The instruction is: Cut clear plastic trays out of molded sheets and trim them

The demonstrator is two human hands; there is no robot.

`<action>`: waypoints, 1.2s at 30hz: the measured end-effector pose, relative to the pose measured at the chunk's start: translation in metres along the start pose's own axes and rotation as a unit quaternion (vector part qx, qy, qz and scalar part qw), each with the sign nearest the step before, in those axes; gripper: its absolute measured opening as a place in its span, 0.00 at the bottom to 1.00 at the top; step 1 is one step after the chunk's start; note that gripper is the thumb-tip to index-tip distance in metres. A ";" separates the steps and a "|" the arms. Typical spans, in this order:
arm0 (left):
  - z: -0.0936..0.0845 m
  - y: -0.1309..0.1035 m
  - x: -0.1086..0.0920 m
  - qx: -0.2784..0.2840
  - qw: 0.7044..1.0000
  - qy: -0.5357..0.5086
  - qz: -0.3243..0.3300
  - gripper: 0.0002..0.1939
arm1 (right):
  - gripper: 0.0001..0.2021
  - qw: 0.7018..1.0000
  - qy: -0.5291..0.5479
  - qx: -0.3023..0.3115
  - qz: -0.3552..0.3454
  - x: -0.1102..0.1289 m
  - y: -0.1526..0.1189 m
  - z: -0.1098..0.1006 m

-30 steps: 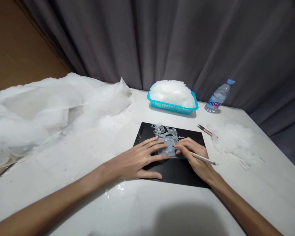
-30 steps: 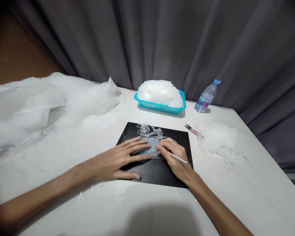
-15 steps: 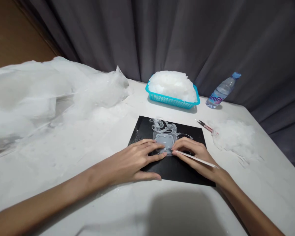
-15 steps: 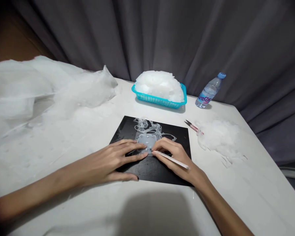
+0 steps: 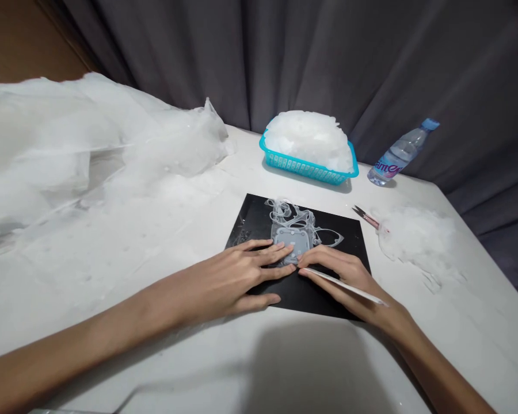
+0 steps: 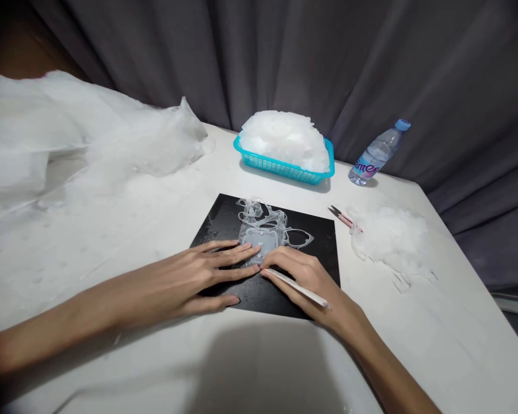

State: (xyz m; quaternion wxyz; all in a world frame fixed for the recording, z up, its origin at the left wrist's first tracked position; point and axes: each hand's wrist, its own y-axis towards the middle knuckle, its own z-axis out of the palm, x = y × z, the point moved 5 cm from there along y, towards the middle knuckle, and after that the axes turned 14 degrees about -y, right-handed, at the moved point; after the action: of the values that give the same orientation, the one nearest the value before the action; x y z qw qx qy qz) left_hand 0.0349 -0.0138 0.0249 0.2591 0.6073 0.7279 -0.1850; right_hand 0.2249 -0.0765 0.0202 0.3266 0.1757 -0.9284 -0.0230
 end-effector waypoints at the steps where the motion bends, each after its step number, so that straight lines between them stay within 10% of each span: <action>1: 0.000 0.000 0.000 0.002 1.000 -0.006 0.001 0.29 | 0.08 1.000 0.000 0.002 0.003 0.000 0.000 0.000; 19: -0.004 0.003 0.002 -0.001 1.000 -0.007 0.006 0.25 | 0.11 0.987 -0.146 0.016 -0.061 0.007 0.003 -0.001; 28: -0.006 0.002 0.005 -0.001 0.999 -0.035 0.005 0.25 | 0.10 0.998 -0.055 0.027 -0.007 0.003 0.000 -0.011; 36: -0.005 0.002 0.007 0.013 0.999 -0.043 0.003 0.25 | 0.09 0.982 -0.158 -0.010 -0.101 0.007 0.006 -0.003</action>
State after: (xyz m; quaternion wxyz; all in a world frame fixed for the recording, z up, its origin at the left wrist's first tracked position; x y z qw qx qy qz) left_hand 0.0354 -0.0050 0.0254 0.2822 0.6043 0.7120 -0.2196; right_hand 0.2200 -0.0734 0.0278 0.1731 0.2596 -0.9456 -0.0925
